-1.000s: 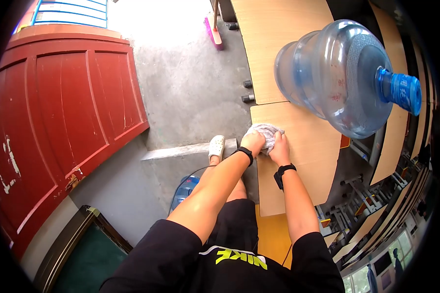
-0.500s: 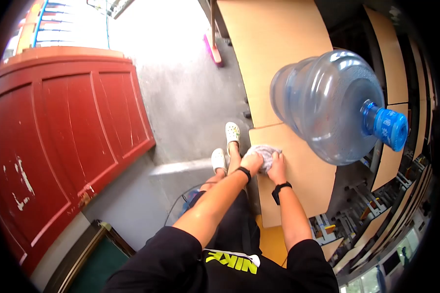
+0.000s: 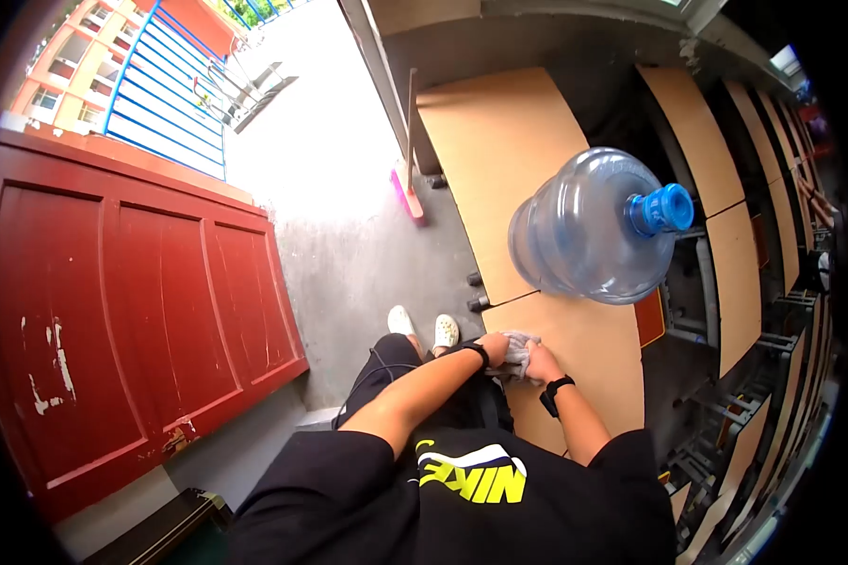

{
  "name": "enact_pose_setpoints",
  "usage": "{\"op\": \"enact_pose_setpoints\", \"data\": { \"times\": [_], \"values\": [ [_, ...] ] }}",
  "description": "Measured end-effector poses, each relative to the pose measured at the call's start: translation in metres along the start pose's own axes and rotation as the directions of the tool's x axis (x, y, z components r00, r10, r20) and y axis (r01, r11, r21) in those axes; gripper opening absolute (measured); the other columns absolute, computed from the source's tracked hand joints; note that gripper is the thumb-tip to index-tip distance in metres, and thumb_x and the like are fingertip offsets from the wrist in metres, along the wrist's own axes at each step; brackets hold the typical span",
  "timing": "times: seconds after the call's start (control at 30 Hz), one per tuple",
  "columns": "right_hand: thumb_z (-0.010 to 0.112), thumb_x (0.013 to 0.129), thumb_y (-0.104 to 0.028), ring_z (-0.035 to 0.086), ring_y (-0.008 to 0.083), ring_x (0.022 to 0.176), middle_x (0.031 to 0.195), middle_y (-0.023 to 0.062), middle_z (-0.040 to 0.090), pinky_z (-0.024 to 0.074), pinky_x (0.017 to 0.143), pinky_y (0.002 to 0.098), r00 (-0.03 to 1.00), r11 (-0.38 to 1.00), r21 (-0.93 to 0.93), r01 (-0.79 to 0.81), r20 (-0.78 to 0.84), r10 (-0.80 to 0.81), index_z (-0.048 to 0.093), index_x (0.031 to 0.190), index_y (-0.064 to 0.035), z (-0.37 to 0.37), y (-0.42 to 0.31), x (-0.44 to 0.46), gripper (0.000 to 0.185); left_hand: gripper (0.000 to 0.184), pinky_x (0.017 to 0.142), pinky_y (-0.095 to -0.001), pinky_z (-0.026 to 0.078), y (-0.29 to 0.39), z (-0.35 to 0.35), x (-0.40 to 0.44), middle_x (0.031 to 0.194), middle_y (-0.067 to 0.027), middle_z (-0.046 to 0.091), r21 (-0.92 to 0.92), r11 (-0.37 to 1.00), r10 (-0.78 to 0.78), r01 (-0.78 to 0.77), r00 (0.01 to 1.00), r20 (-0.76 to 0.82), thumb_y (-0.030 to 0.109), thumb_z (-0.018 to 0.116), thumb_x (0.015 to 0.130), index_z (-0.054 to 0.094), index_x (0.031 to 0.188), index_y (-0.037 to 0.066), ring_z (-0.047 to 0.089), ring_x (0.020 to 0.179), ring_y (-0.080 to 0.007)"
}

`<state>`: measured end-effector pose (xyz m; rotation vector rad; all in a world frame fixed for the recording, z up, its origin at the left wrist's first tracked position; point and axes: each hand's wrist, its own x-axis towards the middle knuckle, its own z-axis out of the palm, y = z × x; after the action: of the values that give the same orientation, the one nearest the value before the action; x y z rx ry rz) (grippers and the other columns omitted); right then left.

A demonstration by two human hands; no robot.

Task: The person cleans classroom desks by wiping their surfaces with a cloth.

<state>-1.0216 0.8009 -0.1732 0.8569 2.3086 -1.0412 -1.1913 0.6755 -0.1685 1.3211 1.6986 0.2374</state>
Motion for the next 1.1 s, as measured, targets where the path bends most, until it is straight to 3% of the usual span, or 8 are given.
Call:
{"op": "enact_pose_setpoints", "data": {
  "times": [0.13, 0.3, 0.43, 0.67, 0.8, 0.83, 0.93, 1.1],
  "values": [
    [0.079, 0.067, -0.006, 0.063, 0.0438, 0.120, 0.123, 0.0282, 0.067, 0.0526, 0.100, 0.0434, 0.998, 0.981, 0.184, -0.064, -0.003, 0.066, 0.060, 0.127, 0.0024, -0.016, -0.049, -0.008, 0.064, 0.014, 0.075, -0.0502, 0.057, -0.025, -0.044, -0.025, 0.085, -0.0223, 0.072, -0.177, 0.984, -0.027, 0.011, 0.996, -0.087, 0.006, 0.064, 0.069, 0.072, 0.080, 0.005, 0.071, 0.085, -0.0427],
    [0.081, 0.070, -0.010, 0.064, 0.0421, 0.114, 0.120, 0.0219, 0.068, 0.0530, 0.095, 0.0465, 0.942, 0.971, 0.238, 0.004, -0.326, 0.076, 0.058, 0.118, -0.0034, -0.024, -0.145, -0.006, 0.053, 0.007, 0.072, -0.0505, 0.054, -0.049, -0.142, -0.082, 0.078, -0.0209, 0.069, -0.098, 0.982, 0.135, -0.160, 0.966, -0.219, 0.004, 0.064, 0.070, 0.065, 0.076, 0.007, 0.068, 0.082, -0.0443],
    [0.070, 0.076, -0.002, 0.062, 0.0427, 0.113, 0.121, 0.0160, 0.063, 0.0526, 0.092, 0.0511, 0.897, 0.997, 0.060, 0.044, -0.442, -0.013, 0.059, 0.119, -0.0049, -0.065, -0.234, -0.011, 0.044, 0.010, 0.067, -0.0515, 0.050, -0.072, -0.203, -0.119, 0.073, -0.0202, 0.064, -0.129, 0.964, 0.173, -0.233, 0.916, -0.363, -0.003, 0.061, 0.066, 0.055, 0.071, 0.004, 0.064, 0.077, -0.0458],
    [0.064, 0.072, 0.007, 0.061, 0.0386, 0.107, 0.108, 0.0127, 0.062, 0.0511, 0.089, 0.0488, 0.619, 0.969, -0.176, 0.174, -0.746, -0.247, 0.064, 0.110, -0.0061, -0.146, -0.343, -0.020, 0.040, 0.015, 0.061, -0.0477, 0.041, -0.064, -0.316, -0.161, 0.071, -0.0215, 0.054, -0.189, 0.865, 0.286, -0.464, 0.767, -0.574, -0.009, 0.057, 0.067, 0.048, 0.073, 0.001, 0.054, 0.070, -0.0447],
    [0.070, 0.062, 0.010, 0.058, 0.0389, 0.109, 0.112, 0.0135, 0.063, 0.0493, 0.095, 0.0444, 0.520, 0.957, -0.233, 0.174, -0.804, -0.290, 0.065, 0.117, -0.0047, -0.193, -0.382, -0.040, 0.057, 0.019, 0.058, -0.0422, 0.037, -0.049, -0.356, -0.160, 0.068, -0.0187, 0.047, -0.188, 0.767, 0.367, -0.613, 0.660, -0.655, -0.013, 0.054, 0.065, 0.044, 0.073, 0.001, 0.046, 0.062, -0.0371],
    [0.076, 0.068, 0.004, 0.060, 0.0362, 0.111, 0.120, 0.0129, 0.064, 0.0485, 0.100, 0.0432, 0.545, 0.959, -0.234, 0.163, -0.788, -0.285, 0.063, 0.126, -0.0070, -0.205, -0.384, -0.049, 0.060, 0.021, 0.056, -0.0401, 0.035, -0.046, -0.361, -0.158, 0.067, -0.0170, 0.043, -0.176, 0.737, 0.384, -0.653, 0.618, -0.686, -0.014, 0.054, 0.066, 0.041, 0.073, 0.000, 0.042, 0.060, -0.0322],
    [0.078, 0.078, -0.002, 0.060, 0.0318, 0.119, 0.128, 0.0128, 0.064, 0.0455, 0.104, 0.0398, 0.398, 0.943, -0.077, 0.324, -0.893, -0.210, 0.062, 0.128, -0.0049, -0.240, -0.386, -0.083, 0.052, 0.024, 0.055, -0.0413, 0.033, -0.035, -0.370, -0.162, 0.067, -0.0167, 0.040, -0.274, 0.699, 0.316, -0.661, 0.629, -0.710, -0.013, 0.057, 0.067, 0.038, 0.074, 0.000, 0.041, 0.059, -0.0312],
    [0.079, 0.092, -0.022, 0.056, 0.0279, 0.131, 0.140, 0.0135, 0.060, 0.0428, 0.107, 0.0431, -0.084, 0.974, 0.042, 0.224, -0.995, 0.062, 0.049, 0.144, -0.0021, -0.287, -0.294, -0.096, 0.063, 0.030, 0.054, -0.0294, 0.055, -0.053, -0.361, -0.163, 0.071, -0.0057, 0.060, -0.566, 0.580, 0.135, -0.586, 0.754, -0.643, -0.018, 0.052, 0.082, 0.035, 0.073, 0.005, 0.067, 0.068, -0.0124]
  ]
}}
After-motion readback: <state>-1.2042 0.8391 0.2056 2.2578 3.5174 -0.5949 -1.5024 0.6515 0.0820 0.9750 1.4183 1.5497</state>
